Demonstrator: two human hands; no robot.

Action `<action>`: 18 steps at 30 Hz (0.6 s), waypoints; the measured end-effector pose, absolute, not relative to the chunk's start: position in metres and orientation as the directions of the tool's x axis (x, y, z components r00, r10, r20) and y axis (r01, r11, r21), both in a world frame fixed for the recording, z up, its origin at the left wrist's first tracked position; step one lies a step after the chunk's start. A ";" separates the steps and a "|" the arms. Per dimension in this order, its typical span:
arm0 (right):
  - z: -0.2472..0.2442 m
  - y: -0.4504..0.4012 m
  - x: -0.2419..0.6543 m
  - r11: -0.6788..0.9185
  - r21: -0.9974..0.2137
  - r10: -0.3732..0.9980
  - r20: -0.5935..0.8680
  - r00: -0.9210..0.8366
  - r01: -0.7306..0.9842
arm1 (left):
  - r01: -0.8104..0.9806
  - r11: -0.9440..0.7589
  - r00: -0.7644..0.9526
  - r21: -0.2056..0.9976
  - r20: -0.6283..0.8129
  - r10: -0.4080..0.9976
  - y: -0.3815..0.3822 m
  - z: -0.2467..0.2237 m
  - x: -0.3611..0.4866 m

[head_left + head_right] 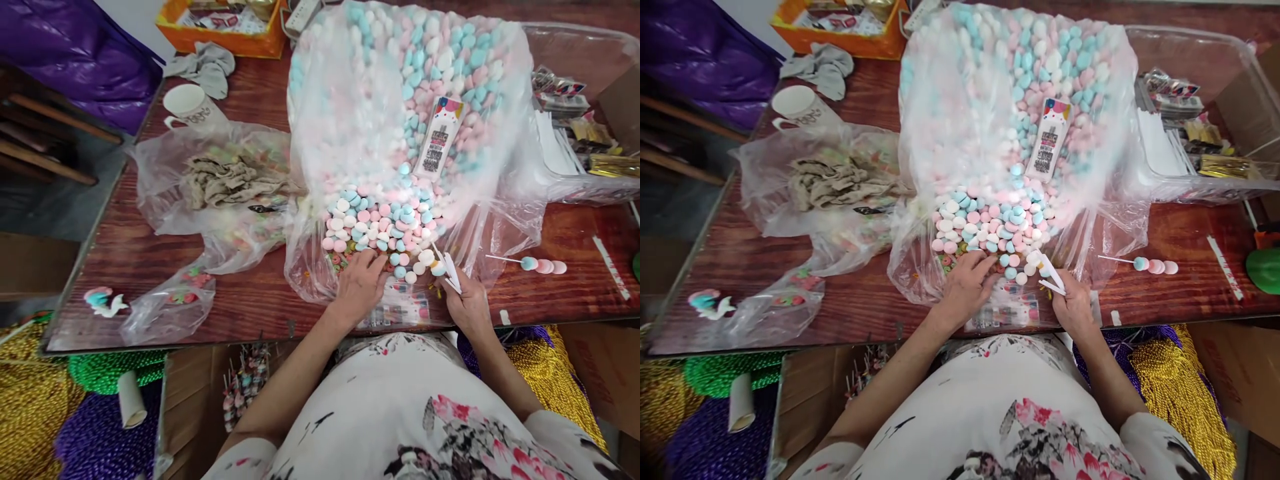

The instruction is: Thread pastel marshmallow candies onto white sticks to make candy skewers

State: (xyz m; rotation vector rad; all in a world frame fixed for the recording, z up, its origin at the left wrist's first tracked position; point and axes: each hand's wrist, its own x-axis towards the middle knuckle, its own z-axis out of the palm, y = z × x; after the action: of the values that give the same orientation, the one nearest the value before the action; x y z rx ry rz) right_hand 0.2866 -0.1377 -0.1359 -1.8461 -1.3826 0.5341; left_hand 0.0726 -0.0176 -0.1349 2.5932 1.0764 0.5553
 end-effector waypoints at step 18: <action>-0.139 -0.145 0.281 -0.038 -0.907 0.882 0.166 0.441 0.418 | 0.470 -0.876 0.829 0.109 0.285 0.481 -0.013 -0.140 0.084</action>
State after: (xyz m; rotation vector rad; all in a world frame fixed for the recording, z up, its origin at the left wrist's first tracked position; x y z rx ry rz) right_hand 0.2811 -0.1451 -0.1385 -1.6479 -1.1494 0.5548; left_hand 0.0841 -0.0129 -0.1402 2.9719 0.7730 0.4774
